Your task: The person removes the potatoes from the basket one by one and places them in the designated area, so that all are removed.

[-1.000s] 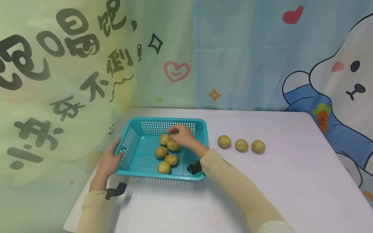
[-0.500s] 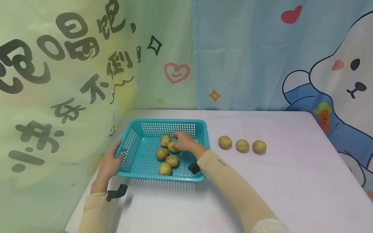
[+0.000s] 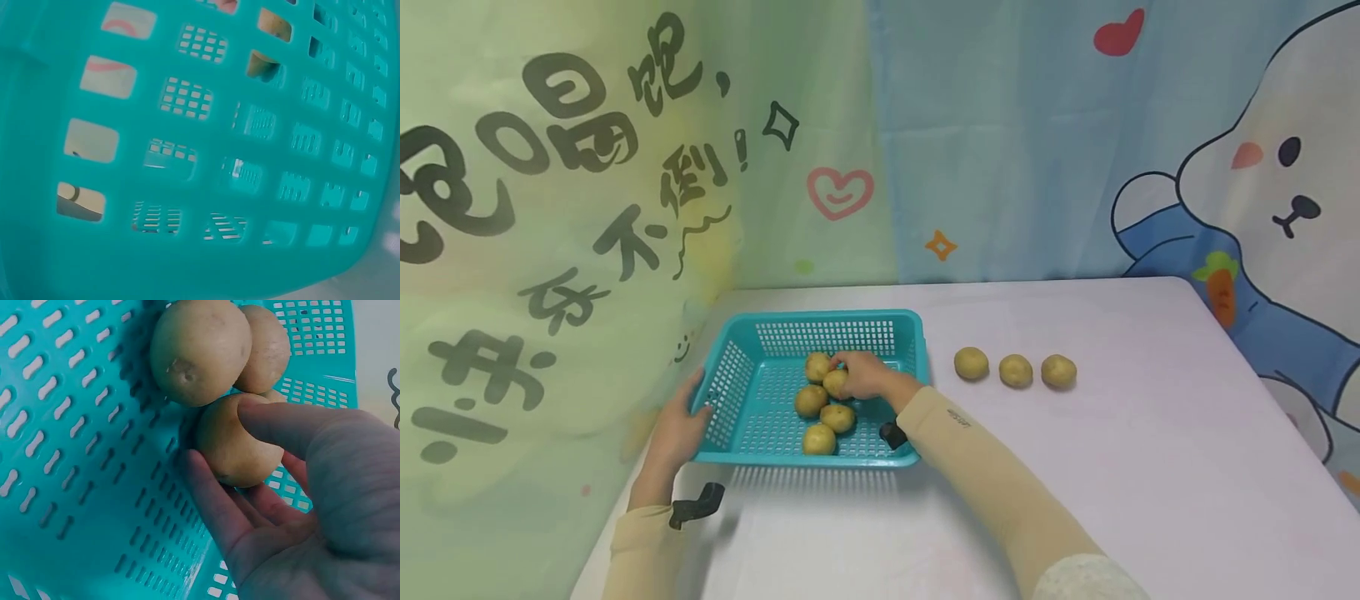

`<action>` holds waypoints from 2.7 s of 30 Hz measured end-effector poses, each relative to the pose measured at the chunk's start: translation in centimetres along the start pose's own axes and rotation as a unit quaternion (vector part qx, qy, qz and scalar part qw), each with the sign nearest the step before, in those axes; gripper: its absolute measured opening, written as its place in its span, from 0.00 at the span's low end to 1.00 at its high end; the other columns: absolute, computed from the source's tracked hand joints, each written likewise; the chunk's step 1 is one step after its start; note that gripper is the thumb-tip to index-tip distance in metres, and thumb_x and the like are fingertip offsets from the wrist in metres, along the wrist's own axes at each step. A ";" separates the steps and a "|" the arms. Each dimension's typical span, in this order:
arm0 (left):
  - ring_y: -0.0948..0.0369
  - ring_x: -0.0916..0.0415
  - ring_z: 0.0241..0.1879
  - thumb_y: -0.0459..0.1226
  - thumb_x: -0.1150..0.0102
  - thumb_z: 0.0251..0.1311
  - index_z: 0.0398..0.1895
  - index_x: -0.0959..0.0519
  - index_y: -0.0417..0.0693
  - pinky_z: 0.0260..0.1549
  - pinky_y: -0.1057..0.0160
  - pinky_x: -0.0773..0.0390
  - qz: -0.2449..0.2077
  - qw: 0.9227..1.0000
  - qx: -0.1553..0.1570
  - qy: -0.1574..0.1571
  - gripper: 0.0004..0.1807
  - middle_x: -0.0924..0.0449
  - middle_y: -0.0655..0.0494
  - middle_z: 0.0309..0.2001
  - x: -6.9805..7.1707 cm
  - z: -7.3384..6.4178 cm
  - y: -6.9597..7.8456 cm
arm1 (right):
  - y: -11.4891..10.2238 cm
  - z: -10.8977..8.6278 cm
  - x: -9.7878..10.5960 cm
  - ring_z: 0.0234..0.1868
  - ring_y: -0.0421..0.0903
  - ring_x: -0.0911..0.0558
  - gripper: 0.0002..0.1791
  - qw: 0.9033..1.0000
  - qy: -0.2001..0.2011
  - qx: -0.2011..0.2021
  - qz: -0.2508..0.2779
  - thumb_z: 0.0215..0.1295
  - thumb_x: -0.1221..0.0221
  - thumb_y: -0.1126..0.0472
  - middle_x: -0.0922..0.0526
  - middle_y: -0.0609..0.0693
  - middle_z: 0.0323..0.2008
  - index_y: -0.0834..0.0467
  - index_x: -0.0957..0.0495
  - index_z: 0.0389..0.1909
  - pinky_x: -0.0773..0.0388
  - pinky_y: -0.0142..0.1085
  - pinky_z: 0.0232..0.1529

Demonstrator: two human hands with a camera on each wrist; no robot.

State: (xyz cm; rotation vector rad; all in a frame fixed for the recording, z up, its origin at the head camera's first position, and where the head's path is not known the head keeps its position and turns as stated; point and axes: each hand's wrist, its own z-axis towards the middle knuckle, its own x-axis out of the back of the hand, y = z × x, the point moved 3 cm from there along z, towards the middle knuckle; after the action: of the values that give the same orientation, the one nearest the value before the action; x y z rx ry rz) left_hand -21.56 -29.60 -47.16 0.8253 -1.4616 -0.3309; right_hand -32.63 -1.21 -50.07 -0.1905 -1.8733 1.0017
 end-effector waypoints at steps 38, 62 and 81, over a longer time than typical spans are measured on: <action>0.40 0.36 0.64 0.33 0.57 0.71 0.79 0.51 0.56 0.54 0.39 0.32 -0.020 1.000 -0.010 0.013 0.35 0.45 0.39 0.74 0.1 0.6 0.2 | -0.1 0.1 1.8 0.31 0.48 0.17 0.28 0.981 0.145 -0.001 0.130 0.57 0.40 0.65 0.22 0.60 0.47 0.59 0.29 0.62 0.20 0.37 0.30; 0.41 0.32 0.58 0.34 0.57 0.71 0.79 0.51 0.54 0.50 0.41 0.30 -0.002 1.000 -0.007 0.007 0.35 0.42 0.35 0.72 0.1 0.0 -0.2 | -3.9 -3.8 3.3 0.42 0.50 0.21 0.34 0.975 0.116 0.074 0.174 0.53 0.34 0.70 0.24 0.57 0.55 0.53 0.29 0.63 0.21 0.37 0.34; 0.40 0.34 0.60 0.33 0.56 0.70 0.79 0.52 0.54 0.51 0.40 0.31 -0.011 1.000 -0.006 0.005 0.35 0.45 0.36 0.73 0.2 0.0 -0.4 | -2.3 -9.7 5.7 0.50 0.54 0.25 0.39 0.979 0.132 0.038 0.148 0.53 0.31 0.68 0.28 0.53 0.61 0.49 0.33 0.68 0.23 0.41 0.41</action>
State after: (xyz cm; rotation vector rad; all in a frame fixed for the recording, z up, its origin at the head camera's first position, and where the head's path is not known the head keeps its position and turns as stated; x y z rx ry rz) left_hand -21.45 -30.02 -47.29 0.8326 -1.4400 -0.3521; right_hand -27.13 5.67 -42.71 -0.5418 -1.5900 1.1844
